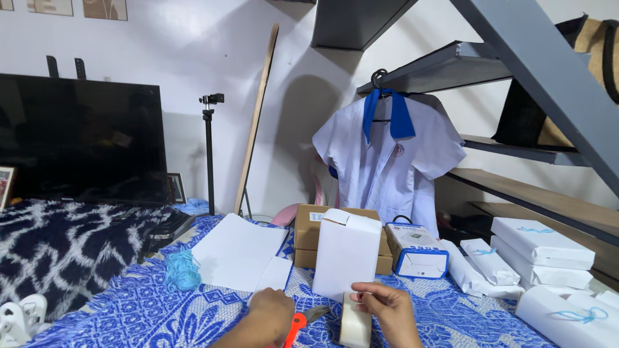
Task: The person wraps a small white box with white paper, folds the edges, and secures them with clear tape. They use scissors to cut the tape and repeat the process to fully enclose the box.
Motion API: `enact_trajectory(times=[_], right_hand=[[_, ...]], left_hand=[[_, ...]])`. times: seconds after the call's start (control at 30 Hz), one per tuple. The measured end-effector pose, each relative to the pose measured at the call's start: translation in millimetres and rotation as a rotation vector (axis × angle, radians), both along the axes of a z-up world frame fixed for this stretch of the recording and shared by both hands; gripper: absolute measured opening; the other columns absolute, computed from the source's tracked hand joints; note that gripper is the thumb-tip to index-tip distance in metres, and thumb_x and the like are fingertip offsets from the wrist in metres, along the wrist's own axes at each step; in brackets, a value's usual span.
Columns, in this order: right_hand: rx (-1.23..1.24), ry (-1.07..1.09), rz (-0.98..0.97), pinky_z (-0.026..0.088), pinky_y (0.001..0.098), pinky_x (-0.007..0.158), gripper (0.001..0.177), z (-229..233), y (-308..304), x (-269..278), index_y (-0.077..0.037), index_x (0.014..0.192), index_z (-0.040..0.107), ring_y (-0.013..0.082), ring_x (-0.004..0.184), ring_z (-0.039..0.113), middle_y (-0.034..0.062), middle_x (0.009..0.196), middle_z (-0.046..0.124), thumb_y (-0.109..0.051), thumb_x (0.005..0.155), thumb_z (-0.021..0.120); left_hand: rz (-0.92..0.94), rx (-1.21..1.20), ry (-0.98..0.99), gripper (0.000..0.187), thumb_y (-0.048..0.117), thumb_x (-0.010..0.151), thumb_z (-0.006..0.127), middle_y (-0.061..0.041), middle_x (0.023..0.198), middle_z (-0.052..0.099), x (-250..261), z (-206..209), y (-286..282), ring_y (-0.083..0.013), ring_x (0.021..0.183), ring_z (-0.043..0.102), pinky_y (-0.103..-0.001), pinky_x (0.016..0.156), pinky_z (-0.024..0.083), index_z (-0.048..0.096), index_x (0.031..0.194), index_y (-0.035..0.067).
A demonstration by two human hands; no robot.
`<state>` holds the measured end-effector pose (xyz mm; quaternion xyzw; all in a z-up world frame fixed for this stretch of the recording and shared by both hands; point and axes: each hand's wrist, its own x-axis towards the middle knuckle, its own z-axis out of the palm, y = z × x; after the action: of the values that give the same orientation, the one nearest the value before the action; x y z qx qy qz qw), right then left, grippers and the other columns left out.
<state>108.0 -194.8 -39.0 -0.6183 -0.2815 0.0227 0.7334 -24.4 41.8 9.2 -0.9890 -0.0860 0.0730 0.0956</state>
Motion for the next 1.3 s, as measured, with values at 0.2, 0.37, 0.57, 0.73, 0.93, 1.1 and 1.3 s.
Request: enact_trajectory(times=[0.2, 0.37, 0.57, 0.73, 0.93, 1.1, 1.3], right_hand=[[0.064, 0.049, -0.075, 0.062, 0.0322, 0.068, 0.029, -9, -2, 17, 0.005, 0.106, 0.080, 0.0208, 0.083, 0.081, 0.0173, 0.097, 0.083, 0.005, 0.077, 0.074], [0.013, 0.050, -0.118, 0.059, 0.0288, 0.064, 0.030, -21, -1, 34, 0.008, 0.106, 0.082, 0.0209, 0.070, 0.076, 0.0209, 0.087, 0.083, 0.007, 0.076, 0.079], [0.099, 0.040, -0.082, 0.059, 0.0287, 0.063, 0.030, -25, -3, 45, 0.008, 0.105, 0.079, 0.0191, 0.073, 0.079, 0.0186, 0.087, 0.083, 0.006, 0.075, 0.078], [0.135, 0.027, -0.047, 0.063, 0.0311, 0.069, 0.032, -25, -4, 44, 0.008, 0.107, 0.078, 0.0233, 0.080, 0.081, 0.0208, 0.091, 0.082, 0.011, 0.075, 0.077], [0.206, 0.022, -0.027, 0.065, 0.0332, 0.074, 0.033, -22, -1, 39, 0.011, 0.107, 0.077, 0.0253, 0.081, 0.081, 0.0197, 0.092, 0.079, 0.016, 0.074, 0.075], [0.221, 0.005, -0.093, 0.065, 0.0336, 0.073, 0.034, -18, -3, 37, 0.010, 0.107, 0.077, 0.0249, 0.083, 0.079, 0.0196, 0.100, 0.079, 0.017, 0.074, 0.073], [0.195, -0.013, -0.041, 0.065, 0.0324, 0.071, 0.034, -12, -2, 30, 0.009, 0.106, 0.078, 0.0238, 0.084, 0.081, 0.0200, 0.104, 0.079, 0.017, 0.073, 0.074]], left_hand=[[0.108, -0.047, 0.022, 0.058, 0.029, 0.069, 0.087, -0.016, 0.129, 0.067, 1, 3, 14, -0.0321, 0.120, 0.067, -0.042, 0.099, 0.055, 0.071, 0.120, 0.006], [0.071, -0.261, -0.205, 0.049, 0.034, 0.076, 0.078, -0.013, 0.126, 0.066, -9, 37, 32, -0.0303, 0.119, 0.064, -0.041, 0.100, 0.053, 0.068, 0.121, 0.016], [-0.237, -0.311, -0.270, 0.040, 0.028, 0.074, 0.070, -0.014, 0.110, 0.072, -14, 68, 41, -0.0325, 0.112, 0.065, -0.042, 0.094, 0.054, 0.074, 0.111, 0.014], [-0.202, -0.316, -0.203, 0.037, 0.026, 0.072, 0.069, -0.015, 0.106, 0.072, -7, 68, 21, -0.0320, 0.107, 0.068, -0.043, 0.089, 0.056, 0.076, 0.106, 0.012], [-0.288, -0.374, -0.200, 0.037, 0.039, 0.075, 0.073, -0.016, 0.085, 0.074, 12, 73, 17, -0.0319, 0.083, 0.072, -0.043, 0.075, 0.056, 0.077, 0.093, 0.007], [-0.252, -0.252, -0.129, 0.042, 0.047, 0.077, 0.072, -0.013, 0.081, 0.073, 21, 82, 18, -0.0290, 0.075, 0.072, -0.042, 0.063, 0.053, 0.077, 0.085, 0.007], [-0.266, -0.238, -0.140, 0.037, 0.044, 0.069, 0.076, -0.010, 0.080, 0.073, 19, 90, 13, -0.0258, 0.074, 0.071, -0.039, 0.060, 0.051, 0.076, 0.082, 0.009]])
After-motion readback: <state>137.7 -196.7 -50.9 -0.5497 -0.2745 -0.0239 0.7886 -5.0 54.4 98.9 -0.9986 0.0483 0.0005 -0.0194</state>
